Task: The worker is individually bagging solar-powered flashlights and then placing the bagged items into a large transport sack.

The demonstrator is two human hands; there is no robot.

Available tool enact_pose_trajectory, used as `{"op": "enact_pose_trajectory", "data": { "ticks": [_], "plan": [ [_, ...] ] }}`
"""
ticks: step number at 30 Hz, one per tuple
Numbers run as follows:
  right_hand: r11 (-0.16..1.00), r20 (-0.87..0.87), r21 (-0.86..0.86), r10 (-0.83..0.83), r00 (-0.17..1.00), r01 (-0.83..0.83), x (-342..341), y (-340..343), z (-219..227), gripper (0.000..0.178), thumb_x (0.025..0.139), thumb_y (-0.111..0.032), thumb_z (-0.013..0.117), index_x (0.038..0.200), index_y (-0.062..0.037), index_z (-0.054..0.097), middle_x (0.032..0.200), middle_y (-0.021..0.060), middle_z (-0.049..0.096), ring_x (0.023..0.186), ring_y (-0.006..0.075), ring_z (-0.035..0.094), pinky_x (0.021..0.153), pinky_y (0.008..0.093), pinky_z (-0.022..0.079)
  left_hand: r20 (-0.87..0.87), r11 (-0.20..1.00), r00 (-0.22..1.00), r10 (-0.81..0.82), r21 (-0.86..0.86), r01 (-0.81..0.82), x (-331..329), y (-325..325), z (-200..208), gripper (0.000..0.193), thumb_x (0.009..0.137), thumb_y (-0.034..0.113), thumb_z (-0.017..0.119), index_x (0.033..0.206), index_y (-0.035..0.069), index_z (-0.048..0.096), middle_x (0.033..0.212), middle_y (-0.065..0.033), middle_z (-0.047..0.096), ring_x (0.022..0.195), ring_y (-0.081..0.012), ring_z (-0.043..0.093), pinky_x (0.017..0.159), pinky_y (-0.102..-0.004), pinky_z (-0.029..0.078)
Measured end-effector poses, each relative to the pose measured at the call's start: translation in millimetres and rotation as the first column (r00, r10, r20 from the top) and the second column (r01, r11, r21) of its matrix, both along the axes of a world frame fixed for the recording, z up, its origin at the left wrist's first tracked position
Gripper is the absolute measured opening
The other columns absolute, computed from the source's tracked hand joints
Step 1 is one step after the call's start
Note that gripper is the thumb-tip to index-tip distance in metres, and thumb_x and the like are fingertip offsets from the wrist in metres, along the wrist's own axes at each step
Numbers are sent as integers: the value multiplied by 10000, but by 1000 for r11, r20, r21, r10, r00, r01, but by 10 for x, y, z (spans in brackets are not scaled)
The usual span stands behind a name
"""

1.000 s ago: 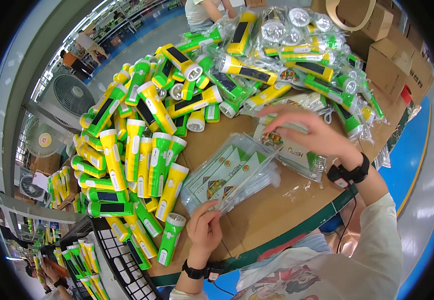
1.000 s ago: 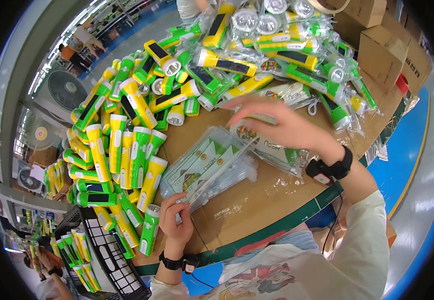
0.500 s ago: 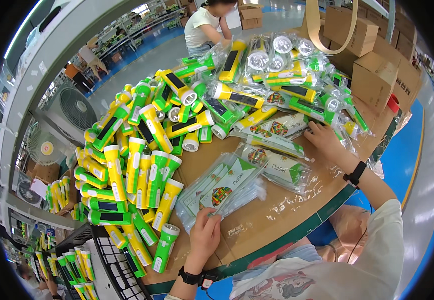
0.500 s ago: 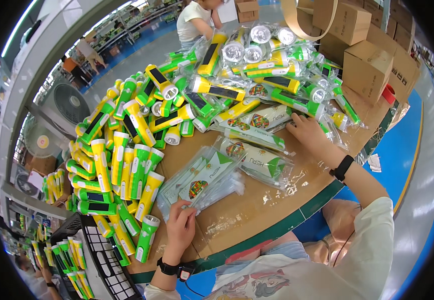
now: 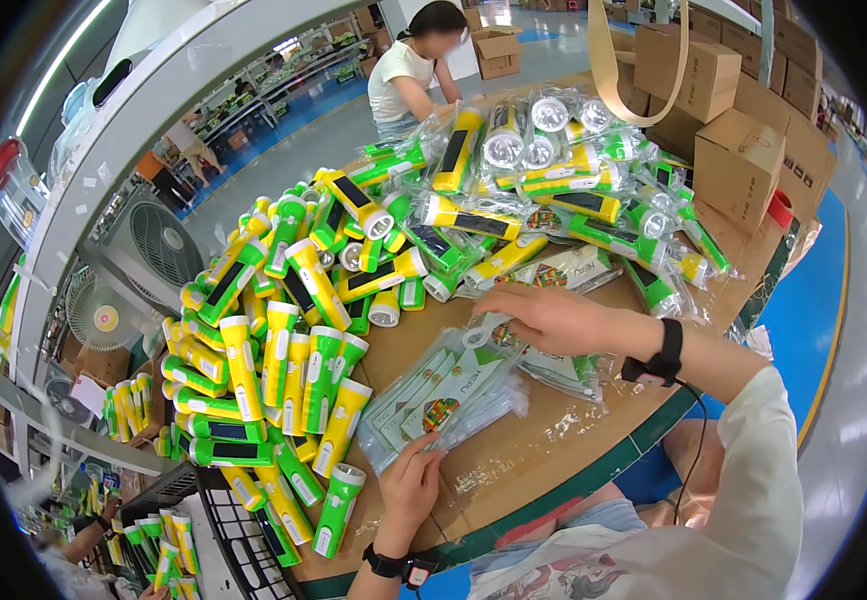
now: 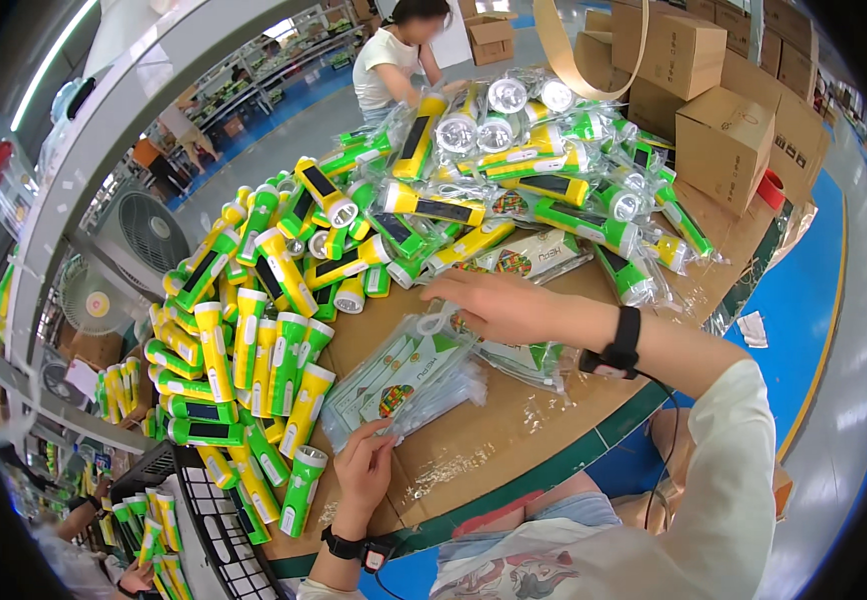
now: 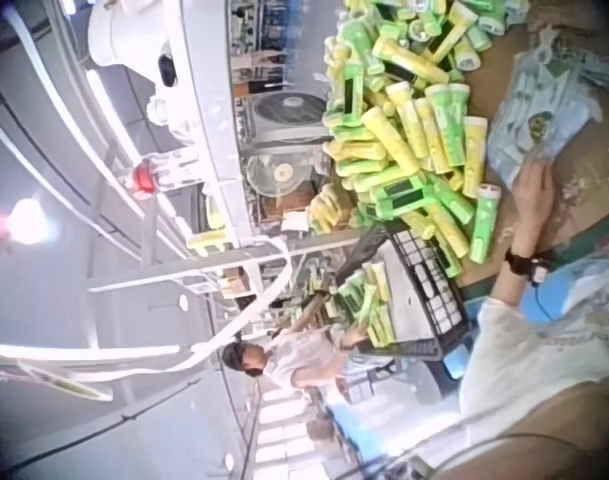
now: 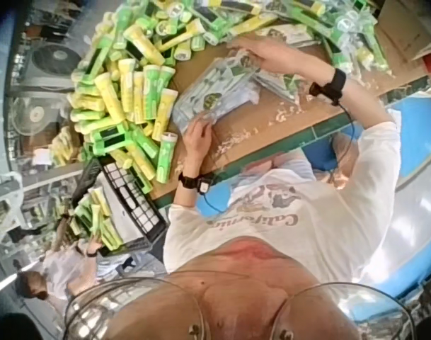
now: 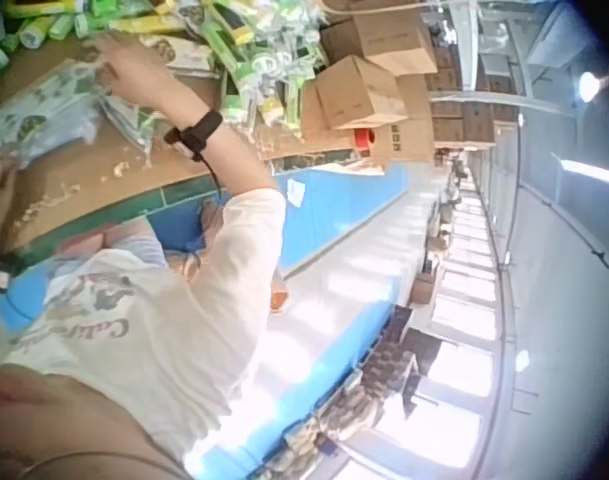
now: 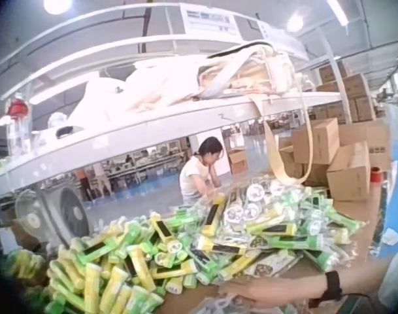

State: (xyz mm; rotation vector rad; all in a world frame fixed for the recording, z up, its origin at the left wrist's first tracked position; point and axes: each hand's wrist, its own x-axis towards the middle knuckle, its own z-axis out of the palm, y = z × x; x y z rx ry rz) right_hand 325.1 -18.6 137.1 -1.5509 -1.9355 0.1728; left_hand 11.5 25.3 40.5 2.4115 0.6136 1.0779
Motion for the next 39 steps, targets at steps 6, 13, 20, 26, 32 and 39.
{"op": "enact_pose_trajectory", "data": {
  "ticks": [6,13,20,26,32,39],
  "plan": [
    [642,91,701,-515,852,312,833,535,682,559,730,77,528,1255,-113,502,1166,150,576,1058,367,554,904,448,459,-19,999,1000,13,-51,-14,35,-30,13,131,772,-19,714,832,35,612,1034,-83,695,645,-221,649,551,-295,504],
    [662,340,559,-732,590,499,2182,565,479,443,781,33,565,1209,-77,582,1233,149,607,1201,309,533,1058,477,375,-57,997,998,-2,-82,-2,34,-31,25,123,785,-12,709,834,34,606,1017,-80,695,618,-214,635,533,-296,493],
    [703,287,634,-601,746,323,1724,288,359,351,802,17,575,1142,-55,623,1154,120,647,1065,319,608,910,399,505,-36,993,999,-23,-114,19,28,-2,-7,124,791,-9,710,833,27,598,1016,-80,696,594,-197,624,525,-284,486],
    [746,180,544,-551,815,384,1514,193,134,349,827,37,548,1166,-40,586,1209,129,611,1039,315,619,867,401,513,-44,995,999,-19,-103,15,30,-3,-18,123,791,-18,706,827,22,595,1017,-83,695,576,-188,608,516,-275,475],
    [714,-549,297,-415,725,634,1484,347,43,317,848,42,506,1154,-41,519,1142,145,599,1030,320,611,858,380,487,-45,992,999,-18,-125,12,40,-7,-14,113,792,-23,702,832,22,605,1017,-80,694,572,-184,604,517,-275,476],
    [388,-139,654,-782,607,650,2127,352,574,305,870,-199,628,1123,-52,543,1099,154,628,1064,336,594,886,415,478,-8,995,998,-56,-87,55,75,-14,-7,130,795,-59,695,828,4,586,1007,-93,685,539,-89,536,472,-215,414]
  ]
}}
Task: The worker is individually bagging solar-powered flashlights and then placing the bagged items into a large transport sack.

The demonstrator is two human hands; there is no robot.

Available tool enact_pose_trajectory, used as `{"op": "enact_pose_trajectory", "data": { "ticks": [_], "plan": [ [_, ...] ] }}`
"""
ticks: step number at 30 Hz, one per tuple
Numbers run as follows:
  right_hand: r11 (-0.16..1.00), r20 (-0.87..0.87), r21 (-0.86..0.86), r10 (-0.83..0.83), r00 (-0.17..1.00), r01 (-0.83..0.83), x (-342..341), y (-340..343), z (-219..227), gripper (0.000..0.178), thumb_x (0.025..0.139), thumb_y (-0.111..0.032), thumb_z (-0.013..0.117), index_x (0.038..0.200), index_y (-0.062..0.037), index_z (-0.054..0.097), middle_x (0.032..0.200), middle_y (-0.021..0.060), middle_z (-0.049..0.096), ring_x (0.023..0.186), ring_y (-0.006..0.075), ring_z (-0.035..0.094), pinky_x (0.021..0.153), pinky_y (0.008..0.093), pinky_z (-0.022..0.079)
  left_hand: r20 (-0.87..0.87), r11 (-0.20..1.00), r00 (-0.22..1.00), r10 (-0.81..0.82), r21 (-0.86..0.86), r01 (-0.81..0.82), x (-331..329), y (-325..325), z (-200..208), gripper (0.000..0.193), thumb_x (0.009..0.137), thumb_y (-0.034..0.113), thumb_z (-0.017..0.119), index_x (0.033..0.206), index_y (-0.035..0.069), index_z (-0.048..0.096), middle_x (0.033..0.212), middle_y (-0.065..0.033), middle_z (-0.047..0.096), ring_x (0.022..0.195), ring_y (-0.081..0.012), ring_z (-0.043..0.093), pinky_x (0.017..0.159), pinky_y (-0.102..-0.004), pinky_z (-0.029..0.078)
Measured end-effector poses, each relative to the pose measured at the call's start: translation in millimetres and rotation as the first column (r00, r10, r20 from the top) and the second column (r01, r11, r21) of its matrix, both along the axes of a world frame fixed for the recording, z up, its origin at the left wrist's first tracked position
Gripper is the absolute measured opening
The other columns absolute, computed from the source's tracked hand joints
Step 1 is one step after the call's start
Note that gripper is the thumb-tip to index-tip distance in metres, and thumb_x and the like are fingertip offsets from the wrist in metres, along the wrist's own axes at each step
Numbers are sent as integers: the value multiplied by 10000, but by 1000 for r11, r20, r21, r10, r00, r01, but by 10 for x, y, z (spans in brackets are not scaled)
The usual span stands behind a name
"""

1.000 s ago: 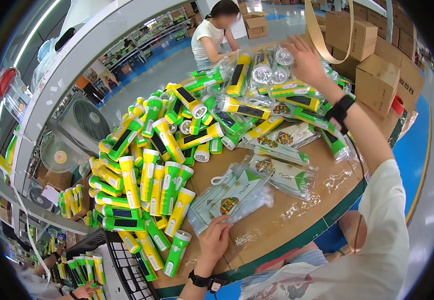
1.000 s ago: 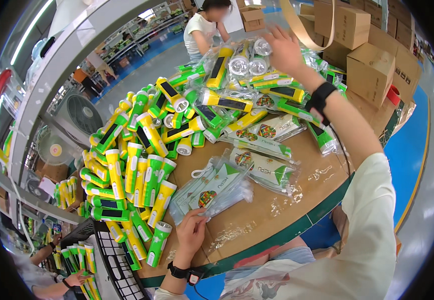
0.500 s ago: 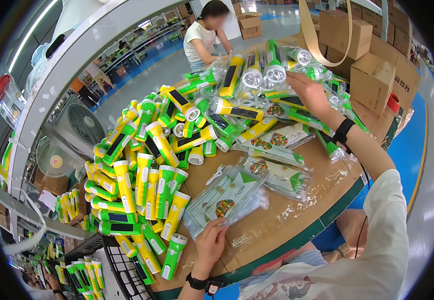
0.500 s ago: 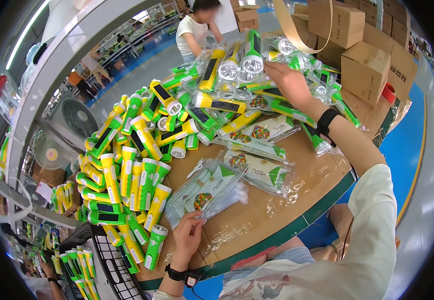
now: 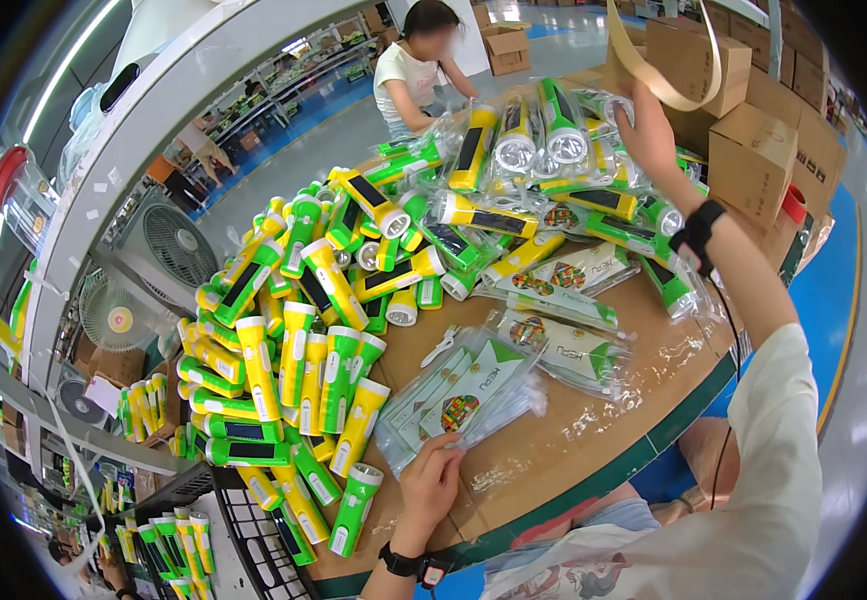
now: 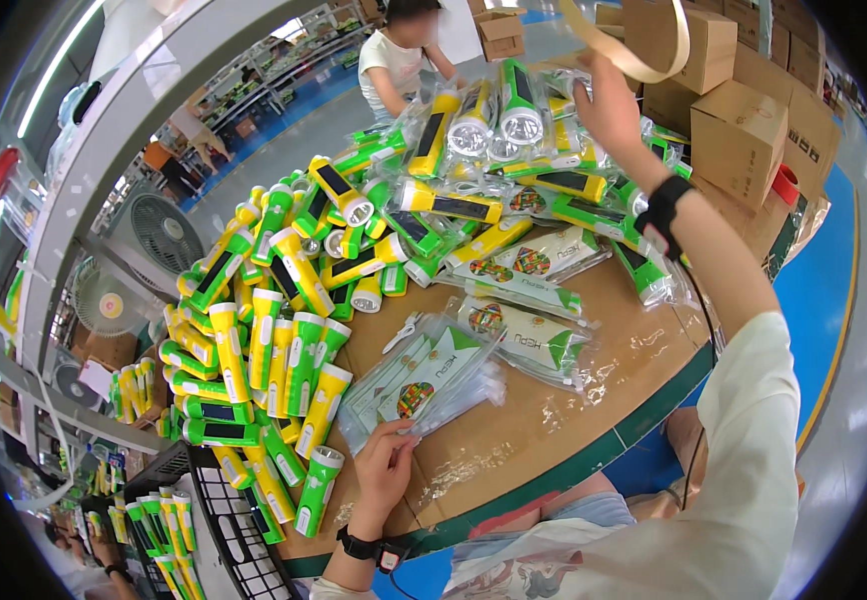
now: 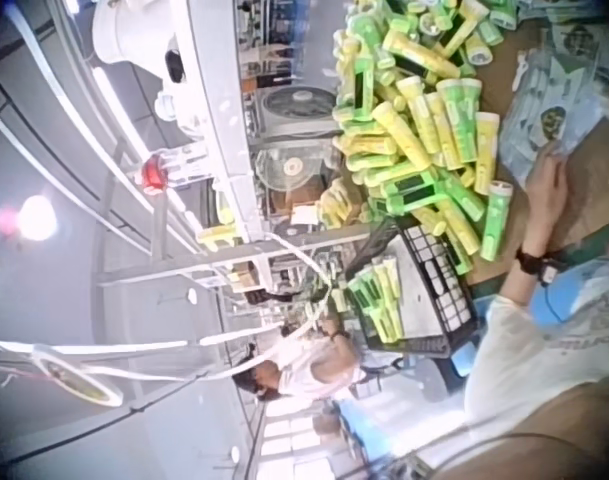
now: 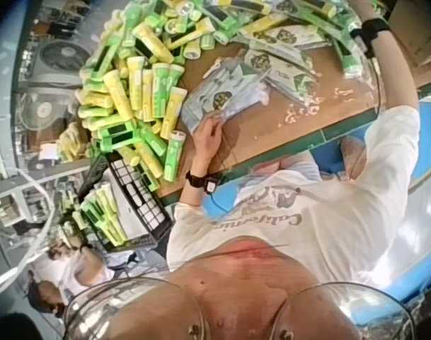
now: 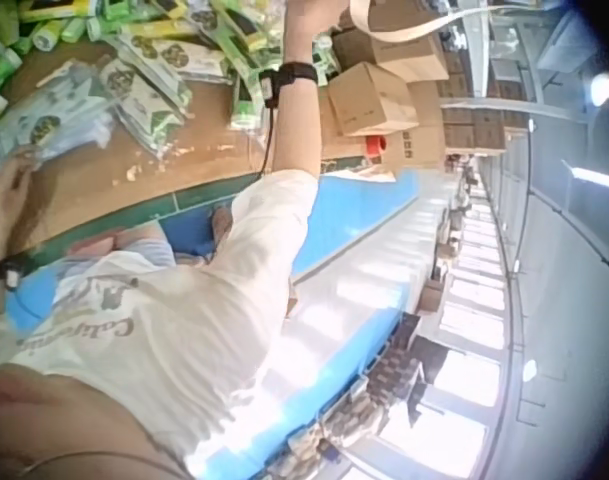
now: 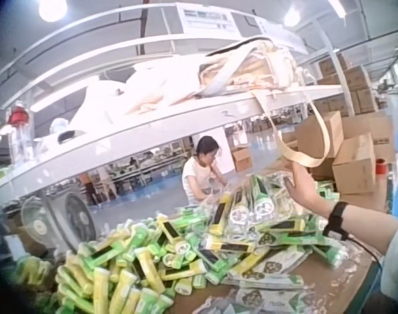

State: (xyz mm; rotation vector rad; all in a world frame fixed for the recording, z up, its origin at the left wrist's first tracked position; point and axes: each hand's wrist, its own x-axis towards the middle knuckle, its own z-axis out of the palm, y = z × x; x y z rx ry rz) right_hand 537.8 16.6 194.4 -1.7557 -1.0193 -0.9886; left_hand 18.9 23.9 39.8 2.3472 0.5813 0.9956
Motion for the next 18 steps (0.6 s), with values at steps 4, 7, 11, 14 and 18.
{"op": "enact_pose_trajectory", "data": {
  "ticks": [4,7,11,14,18],
  "plan": [
    [889,-197,-405,-312,929,213,278,199,231,497,822,-371,695,1180,-60,545,1120,144,637,1077,316,600,905,401,482,-7,1000,1000,15,-1,-15,-42,9,6,127,797,-61,690,828,1,584,1011,-92,683,532,-92,527,471,-217,406],
    [674,-62,-712,-337,939,195,482,213,142,664,770,-493,723,1251,-75,535,1180,131,631,1089,295,604,927,391,478,-42,998,998,42,-40,-43,-68,-11,24,123,790,-21,705,849,28,608,1015,-77,689,593,-184,616,528,-276,484],
    [929,-78,-369,-72,994,39,1075,40,-219,571,821,-429,699,1276,-118,551,1176,120,644,1071,284,619,898,380,490,-50,999,999,5,-37,-7,0,-7,41,128,790,-21,705,854,26,604,1015,-76,688,593,-190,616,530,-278,486],
    [984,-421,-106,88,903,-145,706,-84,-253,352,888,-269,636,1194,-96,613,1114,132,675,1011,318,643,837,377,500,-65,999,998,18,-42,-20,-42,5,36,124,793,-20,703,850,25,603,1015,-76,688,598,-195,620,530,-277,488],
    [999,-250,-15,26,968,-31,593,-167,-155,297,898,-269,598,1102,-54,582,1072,160,667,1014,358,623,830,411,491,-85,998,996,39,-43,-43,-39,-7,31,122,796,-17,702,844,26,599,1017,-75,689,597,-191,621,524,-273,484]
  ]
}}
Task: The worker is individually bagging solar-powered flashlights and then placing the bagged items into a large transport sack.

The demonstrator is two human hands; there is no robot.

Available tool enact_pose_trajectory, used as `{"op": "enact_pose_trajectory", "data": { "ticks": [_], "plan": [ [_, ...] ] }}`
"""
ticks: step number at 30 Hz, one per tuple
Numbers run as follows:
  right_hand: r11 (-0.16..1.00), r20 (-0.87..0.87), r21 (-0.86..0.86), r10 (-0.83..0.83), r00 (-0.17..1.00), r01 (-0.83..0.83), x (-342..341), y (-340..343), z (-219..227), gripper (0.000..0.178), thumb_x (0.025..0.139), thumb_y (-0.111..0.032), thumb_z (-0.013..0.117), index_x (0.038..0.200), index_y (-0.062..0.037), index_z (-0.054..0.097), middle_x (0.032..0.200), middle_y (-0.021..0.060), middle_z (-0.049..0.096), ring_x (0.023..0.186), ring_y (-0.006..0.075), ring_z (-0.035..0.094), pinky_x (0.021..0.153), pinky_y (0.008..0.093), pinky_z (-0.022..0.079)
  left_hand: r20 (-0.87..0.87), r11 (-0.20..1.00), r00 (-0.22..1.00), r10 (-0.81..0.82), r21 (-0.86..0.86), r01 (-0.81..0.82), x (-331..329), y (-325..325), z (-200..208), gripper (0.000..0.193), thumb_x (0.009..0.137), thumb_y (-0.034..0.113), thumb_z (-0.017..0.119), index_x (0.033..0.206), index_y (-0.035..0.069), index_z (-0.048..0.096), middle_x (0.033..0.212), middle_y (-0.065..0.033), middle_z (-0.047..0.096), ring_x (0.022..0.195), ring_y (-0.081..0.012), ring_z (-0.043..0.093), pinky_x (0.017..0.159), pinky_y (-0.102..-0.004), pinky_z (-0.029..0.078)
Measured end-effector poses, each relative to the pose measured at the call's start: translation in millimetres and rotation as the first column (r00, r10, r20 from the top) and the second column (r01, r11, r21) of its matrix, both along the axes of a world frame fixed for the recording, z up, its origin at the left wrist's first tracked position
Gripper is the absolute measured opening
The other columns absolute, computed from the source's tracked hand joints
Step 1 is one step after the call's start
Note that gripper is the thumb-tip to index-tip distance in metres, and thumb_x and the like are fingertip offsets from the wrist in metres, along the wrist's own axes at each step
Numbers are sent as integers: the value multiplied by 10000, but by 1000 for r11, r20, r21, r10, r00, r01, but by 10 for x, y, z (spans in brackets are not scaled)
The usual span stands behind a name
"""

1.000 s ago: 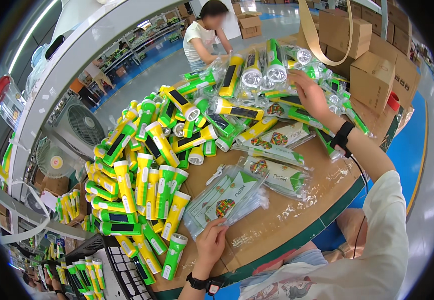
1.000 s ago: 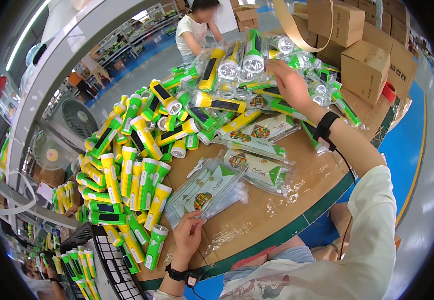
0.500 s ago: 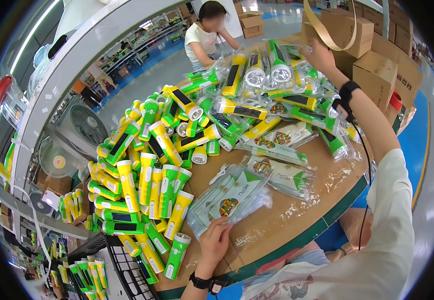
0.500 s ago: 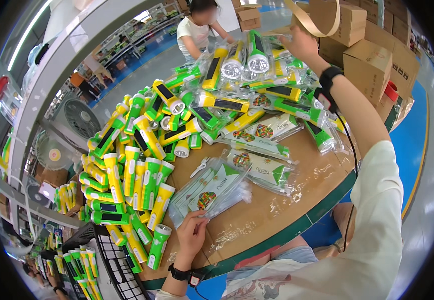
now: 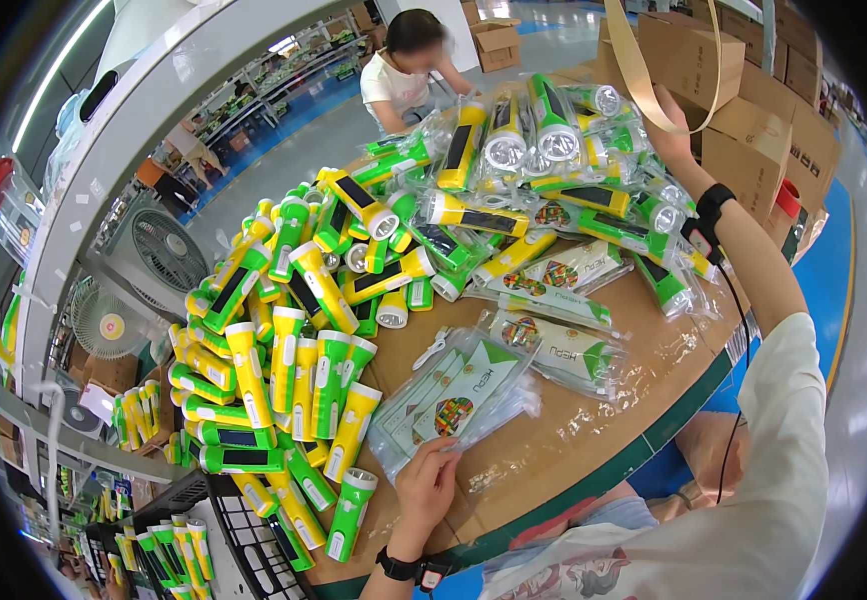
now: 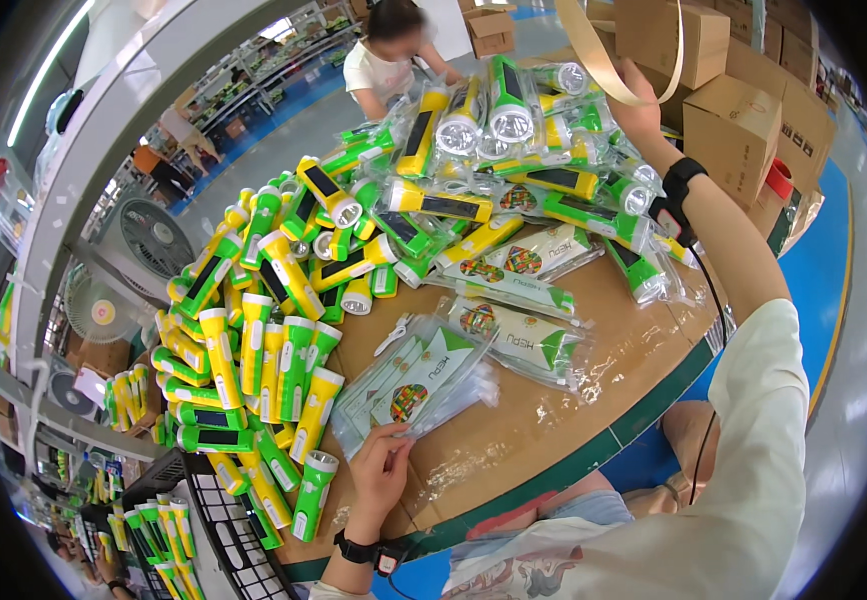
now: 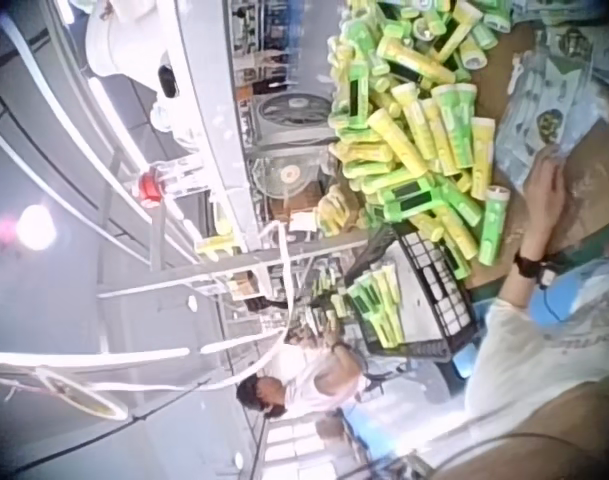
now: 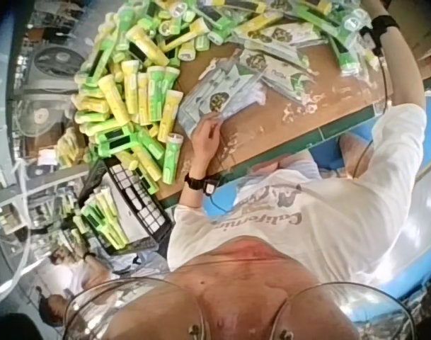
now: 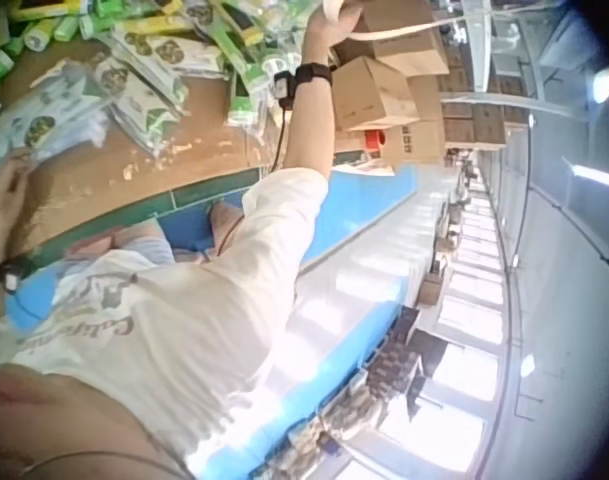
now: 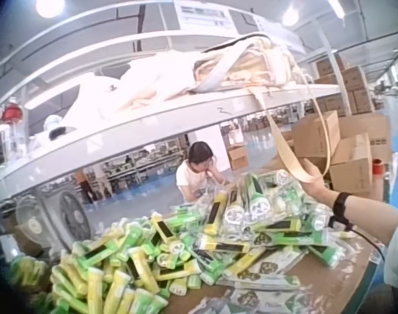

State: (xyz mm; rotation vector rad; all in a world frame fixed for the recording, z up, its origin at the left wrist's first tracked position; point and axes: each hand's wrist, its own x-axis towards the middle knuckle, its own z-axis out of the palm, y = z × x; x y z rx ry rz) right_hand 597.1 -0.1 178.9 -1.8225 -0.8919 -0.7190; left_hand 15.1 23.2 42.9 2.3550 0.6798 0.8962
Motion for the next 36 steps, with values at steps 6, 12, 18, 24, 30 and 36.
{"op": "enact_pose_trajectory", "data": {
  "ticks": [6,12,18,24,30,36],
  "plan": [
    [974,204,-213,-27,979,72,563,537,291,312,900,-292,594,1079,-39,557,1115,172,654,1046,374,611,855,439,490,20,999,1000,0,-41,1,15,-6,6,122,803,-12,697,851,33,595,1028,-72,688,605,-186,626,533,-275,489],
    [699,-156,-709,-24,988,-95,893,1004,287,449,833,-339,686,1171,-56,605,1159,154,646,1038,304,625,859,408,490,48,999,998,-45,15,44,27,39,-40,134,799,-45,700,853,18,594,1026,-83,687,574,-113,574,477,-223,433],
    [878,275,-440,-70,959,191,-20,681,0,664,789,-260,708,1374,-169,406,1228,164,579,1079,375,592,866,447,508,56,998,997,-45,38,43,-9,22,-52,131,802,-41,701,846,18,592,1018,-84,690,572,-109,569,478,-226,431],
    [909,148,-416,52,988,15,-1,300,-119,716,884,-297,637,1490,-242,258,1439,129,448,1229,335,512,981,430,446,26,999,999,-19,-26,20,3,-9,-34,120,797,-9,698,872,45,622,1005,-68,686,624,-204,630,545,-288,493],
    [981,187,-174,114,976,-81,2,338,115,618,925,-343,596,1437,-112,338,1385,187,469,1243,382,477,1021,435,405,-38,995,999,27,94,-23,55,-23,7,176,817,0,678,981,61,659,1020,-74,618,606,-198,601,542,-307,485],
    [864,199,-458,331,922,-211,-2043,-463,-390,580,869,-213,662,1379,-77,422,1507,197,304,1379,397,311,1118,474,290,-105,994,991,76,89,-67,-4,-85,23,273,837,7,654,1102,72,663,1041,-87,567,600,-211,555,555,-339,485]
  ]
}}
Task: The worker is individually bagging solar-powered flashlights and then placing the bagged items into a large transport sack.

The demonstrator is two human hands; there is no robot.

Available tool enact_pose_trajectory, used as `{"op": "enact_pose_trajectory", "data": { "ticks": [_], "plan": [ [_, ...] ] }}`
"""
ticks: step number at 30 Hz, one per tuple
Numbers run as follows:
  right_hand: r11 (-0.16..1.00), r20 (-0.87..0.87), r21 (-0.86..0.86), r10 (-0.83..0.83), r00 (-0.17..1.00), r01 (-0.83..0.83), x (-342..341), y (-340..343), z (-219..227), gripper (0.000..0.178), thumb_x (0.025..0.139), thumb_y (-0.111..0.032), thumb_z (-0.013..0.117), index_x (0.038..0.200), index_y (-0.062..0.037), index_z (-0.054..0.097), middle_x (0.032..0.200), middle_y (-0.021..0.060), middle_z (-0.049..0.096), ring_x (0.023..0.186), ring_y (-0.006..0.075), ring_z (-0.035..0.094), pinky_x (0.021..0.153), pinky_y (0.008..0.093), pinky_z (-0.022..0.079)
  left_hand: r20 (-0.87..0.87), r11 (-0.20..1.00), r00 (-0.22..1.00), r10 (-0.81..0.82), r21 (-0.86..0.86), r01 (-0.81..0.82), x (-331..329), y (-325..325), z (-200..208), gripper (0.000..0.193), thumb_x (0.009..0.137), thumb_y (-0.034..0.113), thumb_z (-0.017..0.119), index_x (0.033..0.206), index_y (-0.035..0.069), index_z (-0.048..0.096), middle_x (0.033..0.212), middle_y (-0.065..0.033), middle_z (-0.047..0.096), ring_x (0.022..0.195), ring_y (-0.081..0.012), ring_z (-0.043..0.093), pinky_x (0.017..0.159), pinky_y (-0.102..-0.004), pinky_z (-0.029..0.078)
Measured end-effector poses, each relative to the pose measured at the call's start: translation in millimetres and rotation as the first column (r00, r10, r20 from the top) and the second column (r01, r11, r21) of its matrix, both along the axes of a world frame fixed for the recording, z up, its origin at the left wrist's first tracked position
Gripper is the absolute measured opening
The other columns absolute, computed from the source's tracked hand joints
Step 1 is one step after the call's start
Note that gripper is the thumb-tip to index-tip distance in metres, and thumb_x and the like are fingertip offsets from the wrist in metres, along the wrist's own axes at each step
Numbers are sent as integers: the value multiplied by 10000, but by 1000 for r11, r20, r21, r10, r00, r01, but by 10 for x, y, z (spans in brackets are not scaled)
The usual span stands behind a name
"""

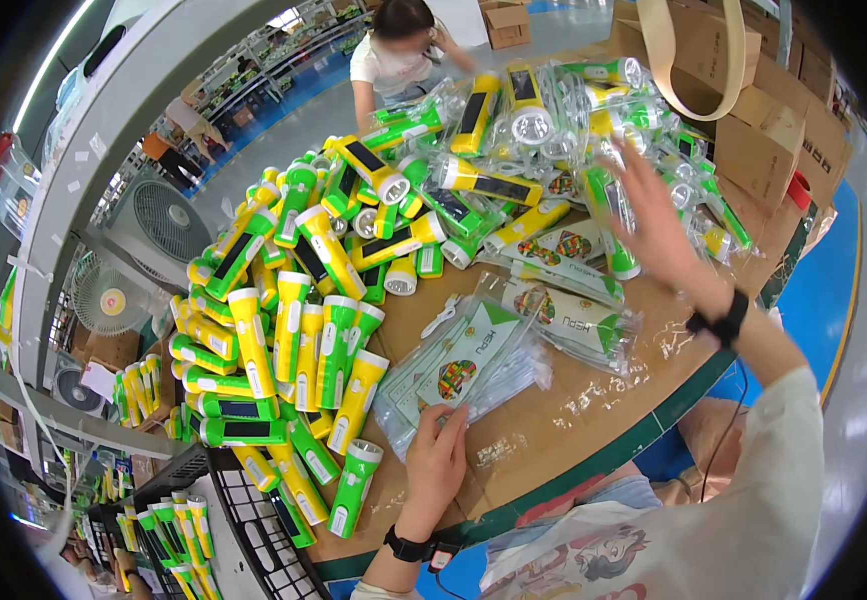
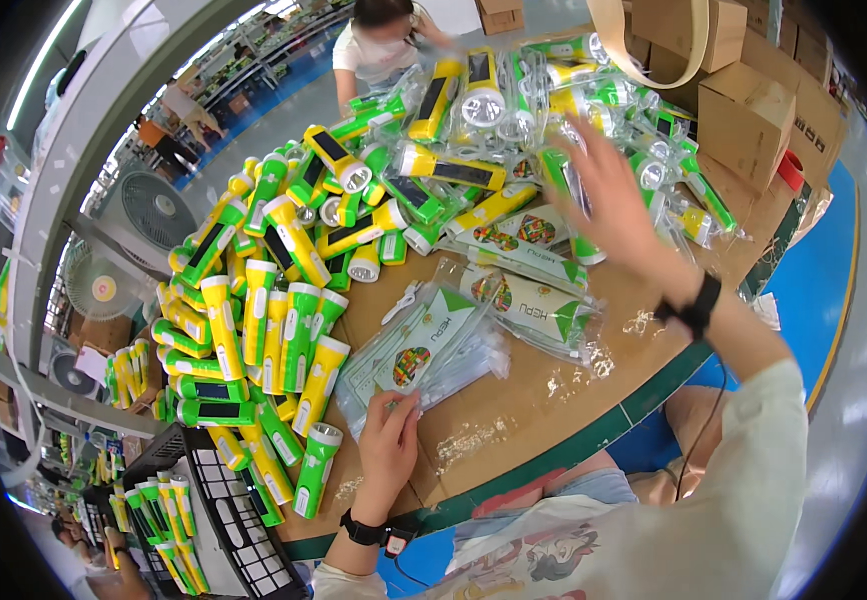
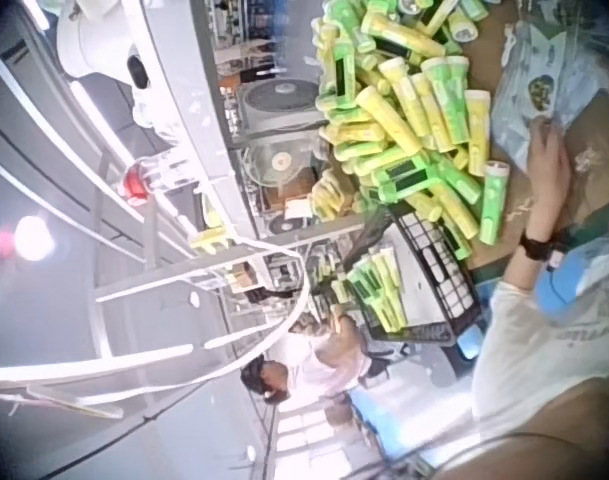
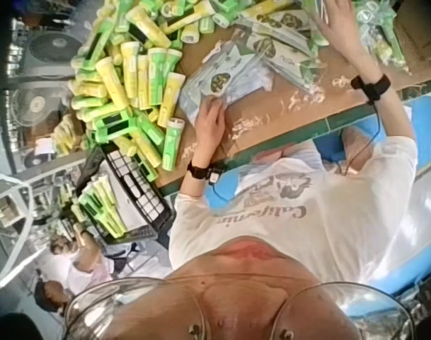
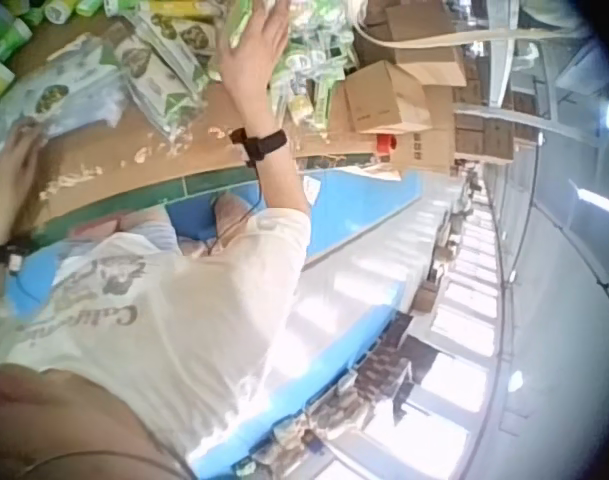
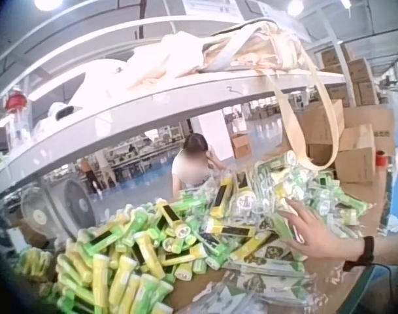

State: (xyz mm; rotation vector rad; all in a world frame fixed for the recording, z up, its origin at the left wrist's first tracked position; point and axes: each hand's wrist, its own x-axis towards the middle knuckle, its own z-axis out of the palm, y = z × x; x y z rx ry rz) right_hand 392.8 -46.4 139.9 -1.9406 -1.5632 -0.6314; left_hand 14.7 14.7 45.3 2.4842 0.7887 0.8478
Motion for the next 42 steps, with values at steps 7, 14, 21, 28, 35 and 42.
{"op": "enact_pose_trajectory", "data": {
  "ticks": [7,14,21,28,35,42],
  "plan": [
    [995,-292,83,-32,956,59,-568,-664,-464,583,763,-34,690,1305,-85,482,1468,176,371,1332,394,371,1076,463,331,37,999,999,34,-25,-34,27,22,2,237,829,-48,639,1046,45,667,1016,-123,576,727,-252,607,614,-328,492],
    [770,-265,-171,565,782,-614,-1244,-510,-284,275,815,-78,641,1089,-75,616,1368,153,491,1201,332,508,988,432,405,107,987,985,133,77,-142,-50,130,51,146,796,-43,677,919,29,645,1013,-126,601,762,-277,626,590,-333,495],
    [681,-161,-293,657,737,-671,-1700,58,-521,170,863,-219,635,942,-71,660,1396,131,469,1343,303,388,1082,485,308,306,990,948,-82,138,41,-77,36,182,184,721,-82,730,859,-2,638,974,-128,681,732,-227,676,557,-279,526],
    [421,-518,-59,762,388,-905,-1655,197,-468,180,902,-193,608,818,-35,629,1216,98,594,1189,288,526,1002,425,386,454,955,858,-238,-54,293,-164,-31,272,170,760,-75,697,814,13,561,979,-144,675,712,-153,618,536,-244,453],
    [542,-610,192,719,333,-818,-1985,496,-147,169,927,-183,578,886,-19,589,865,125,627,800,311,601,687,392,457,390,998,920,-39,-26,54,-102,4,217,214,765,-51,719,852,29,540,855,-93,609,604,-189,548,528,-275,427],
    [165,-265,-400,921,286,-901,-3116,943,-224,155,840,-168,596,933,-49,563,863,131,613,852,336,607,702,416,488,-55,976,995,-84,196,93,-278,-97,-250,293,876,175,628,1130,34,596,1089,-165,619,917,-345,620,796,-447,494]
  ]
}}
